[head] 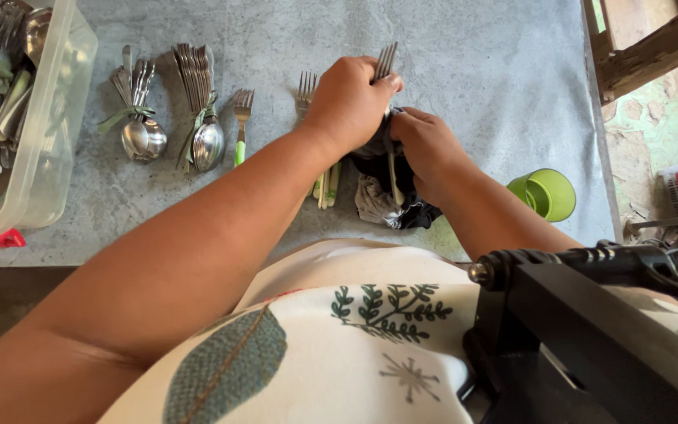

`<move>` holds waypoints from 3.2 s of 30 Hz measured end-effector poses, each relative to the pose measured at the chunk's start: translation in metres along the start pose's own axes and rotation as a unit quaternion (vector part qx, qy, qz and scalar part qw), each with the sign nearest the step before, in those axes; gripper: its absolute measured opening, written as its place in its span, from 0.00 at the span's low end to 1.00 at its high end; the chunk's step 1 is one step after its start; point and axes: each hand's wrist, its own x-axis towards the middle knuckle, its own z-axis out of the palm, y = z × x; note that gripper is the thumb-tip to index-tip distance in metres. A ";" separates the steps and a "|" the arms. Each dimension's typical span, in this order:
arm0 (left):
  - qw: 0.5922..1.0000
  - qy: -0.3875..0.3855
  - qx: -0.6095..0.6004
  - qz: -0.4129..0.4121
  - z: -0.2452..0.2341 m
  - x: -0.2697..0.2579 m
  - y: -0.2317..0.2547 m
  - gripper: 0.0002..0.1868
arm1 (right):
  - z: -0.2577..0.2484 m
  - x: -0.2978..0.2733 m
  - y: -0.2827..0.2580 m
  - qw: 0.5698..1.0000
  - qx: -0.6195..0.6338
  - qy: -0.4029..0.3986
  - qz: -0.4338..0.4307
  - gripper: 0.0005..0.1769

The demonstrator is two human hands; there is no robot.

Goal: The person wipes multiple forks with a dark cloth on a table. The person picks up each fork, wipes it with the cloth, and places it back on the table in a row.

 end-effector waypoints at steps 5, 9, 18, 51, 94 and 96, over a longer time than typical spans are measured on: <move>0.998 0.031 0.025 0.040 0.004 -0.008 0.007 0.13 | -0.003 0.003 -0.001 0.999 -0.026 0.040 -0.024 0.09; 0.999 0.029 0.017 0.038 0.001 -0.012 0.013 0.13 | -0.003 -0.003 -0.006 0.999 0.003 0.037 0.021 0.08; 1.000 0.007 0.022 -0.020 -0.003 -0.012 0.015 0.13 | 0.006 -0.005 -0.003 1.000 0.029 -0.011 -0.005 0.10; 0.989 0.125 -0.020 0.073 -0.052 -0.008 0.004 0.12 | -0.067 0.019 -0.008 0.954 0.283 0.050 -0.090 0.12; 0.983 -0.147 0.058 -0.099 -0.024 -0.061 -0.055 0.17 | 0.042 0.018 0.034 0.944 0.308 0.106 -0.046 0.06; 0.986 -0.143 0.060 -0.062 -0.022 -0.066 -0.058 0.15 | 0.031 0.023 0.037 0.937 0.322 0.127 -0.045 0.07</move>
